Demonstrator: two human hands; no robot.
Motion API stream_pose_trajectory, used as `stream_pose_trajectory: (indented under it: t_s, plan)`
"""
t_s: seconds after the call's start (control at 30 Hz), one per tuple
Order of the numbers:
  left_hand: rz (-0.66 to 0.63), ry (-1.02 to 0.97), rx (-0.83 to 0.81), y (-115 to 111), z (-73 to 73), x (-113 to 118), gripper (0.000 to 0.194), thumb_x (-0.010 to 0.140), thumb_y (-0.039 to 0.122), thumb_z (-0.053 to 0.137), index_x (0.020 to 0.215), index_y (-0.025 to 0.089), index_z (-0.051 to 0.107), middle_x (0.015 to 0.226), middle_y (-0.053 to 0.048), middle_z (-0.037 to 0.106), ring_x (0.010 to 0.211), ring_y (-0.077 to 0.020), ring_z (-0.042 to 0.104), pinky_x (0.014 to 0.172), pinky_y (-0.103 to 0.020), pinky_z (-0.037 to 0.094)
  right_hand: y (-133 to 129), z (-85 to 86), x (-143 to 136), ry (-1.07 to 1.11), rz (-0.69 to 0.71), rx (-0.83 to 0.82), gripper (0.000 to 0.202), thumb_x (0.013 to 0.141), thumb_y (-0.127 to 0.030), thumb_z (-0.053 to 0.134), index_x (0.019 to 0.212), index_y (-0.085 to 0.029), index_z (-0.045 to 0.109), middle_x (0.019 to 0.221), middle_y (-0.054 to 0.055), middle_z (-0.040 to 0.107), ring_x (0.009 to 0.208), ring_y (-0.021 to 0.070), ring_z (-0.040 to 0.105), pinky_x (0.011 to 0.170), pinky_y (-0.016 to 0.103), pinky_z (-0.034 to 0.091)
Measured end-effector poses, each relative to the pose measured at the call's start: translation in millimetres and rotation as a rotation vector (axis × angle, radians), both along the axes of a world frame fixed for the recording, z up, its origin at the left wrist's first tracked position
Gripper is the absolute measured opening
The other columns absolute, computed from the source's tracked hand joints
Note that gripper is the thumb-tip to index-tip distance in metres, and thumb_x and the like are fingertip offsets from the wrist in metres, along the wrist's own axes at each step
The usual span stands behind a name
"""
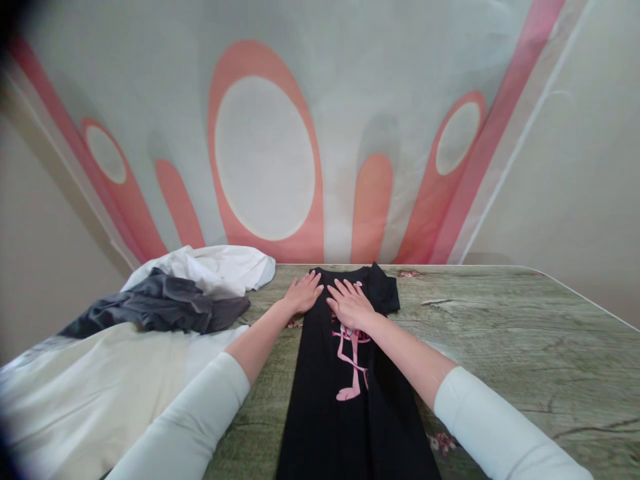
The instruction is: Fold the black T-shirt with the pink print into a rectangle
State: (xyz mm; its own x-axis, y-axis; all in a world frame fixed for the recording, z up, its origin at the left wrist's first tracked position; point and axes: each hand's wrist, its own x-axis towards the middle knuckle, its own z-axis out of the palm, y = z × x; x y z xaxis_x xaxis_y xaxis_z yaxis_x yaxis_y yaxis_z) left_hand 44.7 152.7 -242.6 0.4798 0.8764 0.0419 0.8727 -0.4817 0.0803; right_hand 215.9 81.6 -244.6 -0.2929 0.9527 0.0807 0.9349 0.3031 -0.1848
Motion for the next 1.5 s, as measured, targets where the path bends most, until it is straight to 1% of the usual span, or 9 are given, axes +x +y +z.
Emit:
stream_pose_trajectory:
  t_s: [0.2, 0.33, 0.43, 0.57, 0.67, 1.0, 1.27, 1.37, 1.5]
  plan:
    - [0.051, 0.001, -0.035, 24.8, 4.0, 3.0, 0.057, 0.089, 0.048, 0.010, 0.139, 0.022, 0.020, 0.147, -0.003, 0.013, 0.134, -0.0235, 0.013, 0.104, -0.052, 0.015, 18.7, 2.1, 0.0, 0.006, -0.026, -0.003, 0.059, 0.088, -0.053, 0.011, 0.138, -0.026, 0.026, 0.147, 0.001, 0.018, 0.134, 0.0229, 0.010, 0.106, 0.043, 0.005]
    - [0.066, -0.015, -0.035, 25.1, 6.8, 3.5, 0.057, 0.089, 0.047, 0.008, 0.138, 0.021, 0.022, 0.147, -0.003, 0.014, 0.134, -0.0227, 0.013, 0.104, -0.051, 0.014, 24.6, 3.0, -0.6, 0.003, -0.046, -0.026, 0.058, 0.089, -0.053, 0.011, 0.138, -0.026, 0.025, 0.147, 0.000, 0.016, 0.134, 0.0220, 0.008, 0.106, 0.042, 0.003]
    - [0.068, -0.042, -0.003, 12.1, 9.0, 6.7, 0.058, 0.090, 0.047, 0.007, 0.137, 0.019, 0.024, 0.146, -0.005, 0.016, 0.133, -0.0230, 0.014, 0.104, -0.050, 0.013, 25.0, 3.2, -0.4, 0.006, -0.040, -0.018, 0.057, 0.089, -0.051, 0.013, 0.138, -0.026, 0.025, 0.147, 0.001, 0.016, 0.134, 0.0222, 0.008, 0.106, 0.044, 0.003]
    - [-0.120, -0.145, 0.023, -15.0, 12.0, 13.7, 0.057, 0.091, 0.045, 0.001, 0.138, 0.021, 0.021, 0.146, -0.003, 0.018, 0.133, -0.0155, 0.015, 0.106, -0.041, 0.015, 22.1, 2.5, 0.6, 0.039, -0.005, 0.062, 0.055, 0.090, -0.049, 0.018, 0.137, -0.022, 0.029, 0.145, 0.006, 0.021, 0.133, 0.0236, 0.012, 0.105, 0.046, 0.007]
    - [-0.177, -0.161, 0.010, -30.1, 13.1, 16.8, 0.058, 0.091, 0.046, 0.001, 0.139, 0.019, 0.020, 0.144, -0.004, 0.022, 0.133, -0.0138, 0.017, 0.106, -0.036, 0.017, 21.0, 1.2, 2.5, 0.083, -0.011, 0.094, 0.053, 0.091, -0.046, 0.018, 0.136, -0.020, 0.032, 0.144, 0.007, 0.025, 0.133, 0.0223, 0.015, 0.106, 0.045, 0.010]
    - [-0.064, -0.043, 0.039, -34.6, 15.6, 3.9, 0.050, 0.091, 0.034, 0.025, 0.136, 0.012, 0.027, 0.143, -0.011, 0.025, 0.131, -0.0204, 0.023, 0.104, -0.038, 0.023, 29.1, -8.5, 9.9, 0.165, -0.027, 0.185, 0.043, 0.091, -0.031, 0.027, 0.124, -0.013, 0.049, 0.136, 0.011, 0.040, 0.128, 0.0200, 0.028, 0.106, 0.041, 0.019]
    - [-0.089, 0.003, 0.101, -76.8, 44.0, 9.5, 0.031, 0.083, 0.021, 0.044, 0.113, 0.016, 0.053, 0.122, -0.011, 0.051, 0.116, -0.0231, 0.043, 0.097, -0.036, 0.032, 29.0, -8.9, 11.0, 0.181, -0.005, 0.249, 0.039, 0.088, -0.026, 0.034, 0.118, -0.011, 0.054, 0.130, 0.013, 0.046, 0.124, 0.0213, 0.036, 0.103, 0.040, 0.025]
    - [-0.080, -0.066, 0.118, -94.8, 48.1, 18.5, 0.024, 0.081, 0.030, 0.050, 0.101, 0.018, 0.056, 0.103, -0.009, 0.056, 0.098, -0.0219, 0.053, 0.085, -0.033, 0.040, 28.1, -8.3, 11.4, 0.185, 0.008, 0.240, 0.039, 0.088, -0.025, 0.034, 0.119, -0.011, 0.053, 0.131, 0.013, 0.046, 0.125, 0.0210, 0.035, 0.103, 0.040, 0.024]
    - [-0.058, -0.138, 0.151, -105.8, 41.8, 21.7, 0.029, 0.076, 0.042, 0.056, 0.092, 0.018, 0.056, 0.095, -0.007, 0.054, 0.093, -0.0225, 0.052, 0.081, -0.033, 0.042, 26.1, -7.2, 9.8, 0.201, -0.008, 0.227, 0.039, 0.087, -0.025, 0.034, 0.118, -0.012, 0.054, 0.130, 0.013, 0.046, 0.124, 0.0212, 0.035, 0.103, 0.040, 0.022]
